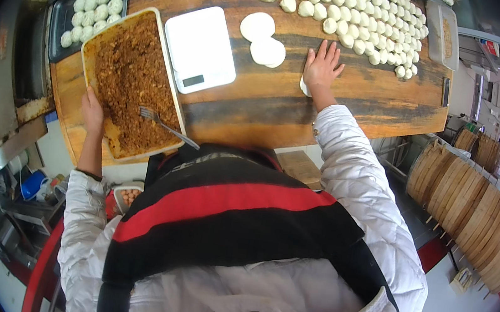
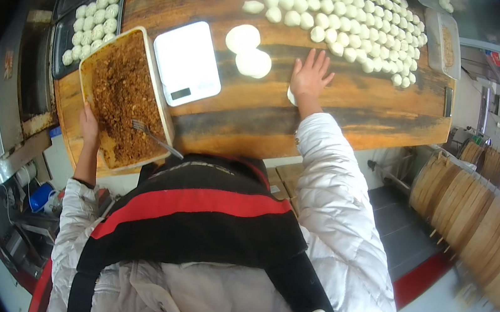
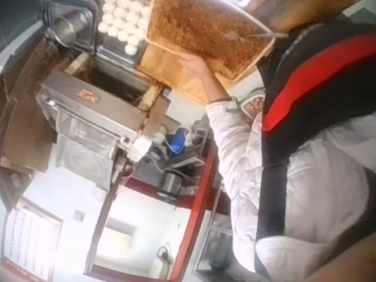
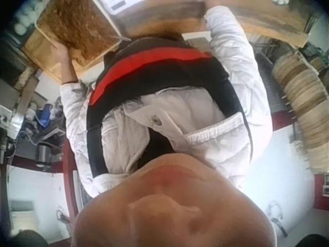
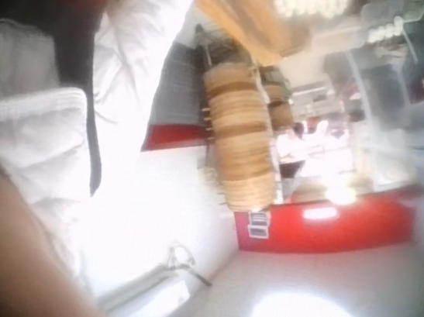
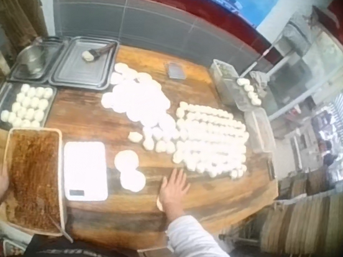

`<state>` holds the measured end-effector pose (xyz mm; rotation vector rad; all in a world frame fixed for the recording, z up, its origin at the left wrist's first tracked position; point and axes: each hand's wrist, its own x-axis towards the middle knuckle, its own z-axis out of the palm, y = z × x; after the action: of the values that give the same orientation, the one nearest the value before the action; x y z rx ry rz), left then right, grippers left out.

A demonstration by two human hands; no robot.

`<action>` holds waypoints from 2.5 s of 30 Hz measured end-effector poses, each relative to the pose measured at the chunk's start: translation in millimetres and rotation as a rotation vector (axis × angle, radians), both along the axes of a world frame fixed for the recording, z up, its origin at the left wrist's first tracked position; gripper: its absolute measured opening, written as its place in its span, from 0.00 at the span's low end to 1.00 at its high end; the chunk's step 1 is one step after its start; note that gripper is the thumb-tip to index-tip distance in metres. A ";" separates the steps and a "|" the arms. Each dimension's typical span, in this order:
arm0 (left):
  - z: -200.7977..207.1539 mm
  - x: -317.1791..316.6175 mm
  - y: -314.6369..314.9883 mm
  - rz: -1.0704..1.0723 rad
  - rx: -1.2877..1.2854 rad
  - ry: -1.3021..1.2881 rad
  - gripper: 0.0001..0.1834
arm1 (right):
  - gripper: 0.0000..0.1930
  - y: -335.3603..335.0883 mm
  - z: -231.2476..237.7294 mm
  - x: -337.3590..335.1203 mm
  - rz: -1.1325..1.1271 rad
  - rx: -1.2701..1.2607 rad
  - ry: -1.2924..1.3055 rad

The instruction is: The person flattens dough balls into discs, fills them with a brown mixture using a fork, and folds them into dumplings. Then the person operates a blender and pours a blended liquid into multiple paper cups, placing lids on them.

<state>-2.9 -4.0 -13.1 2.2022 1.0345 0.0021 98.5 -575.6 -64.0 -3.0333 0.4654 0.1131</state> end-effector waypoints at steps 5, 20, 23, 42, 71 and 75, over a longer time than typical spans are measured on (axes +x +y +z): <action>-5.8 -3.1 7.6 -0.040 -0.053 0.030 0.34 | 0.33 6.2 3.7 0.7 -0.004 -0.047 0.017; -6.4 -1.6 7.7 -0.020 -0.018 0.012 0.34 | 0.29 -18.1 -3.9 -18.4 0.054 0.232 -0.197; -8.1 -0.8 6.7 -0.030 0.125 -0.008 0.34 | 0.27 -28.0 -5.7 -17.9 0.035 0.099 -0.112; -11.1 -1.2 5.8 -0.033 0.137 -0.069 0.34 | 0.30 -26.6 -1.3 2.2 0.031 -0.058 -0.041; -9.9 2.5 9.1 -0.013 0.054 0.009 0.38 | 0.29 -2.5 -5.1 -23.1 0.026 0.313 -0.232; -12.5 2.0 11.4 -0.015 -0.002 0.023 0.37 | 0.25 -43.1 14.7 -23.7 -0.236 0.775 -0.225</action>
<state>-0.8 7.4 -25.5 2.2125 1.0303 -0.0314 74.8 -618.7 -49.2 -2.1877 0.5844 -0.0537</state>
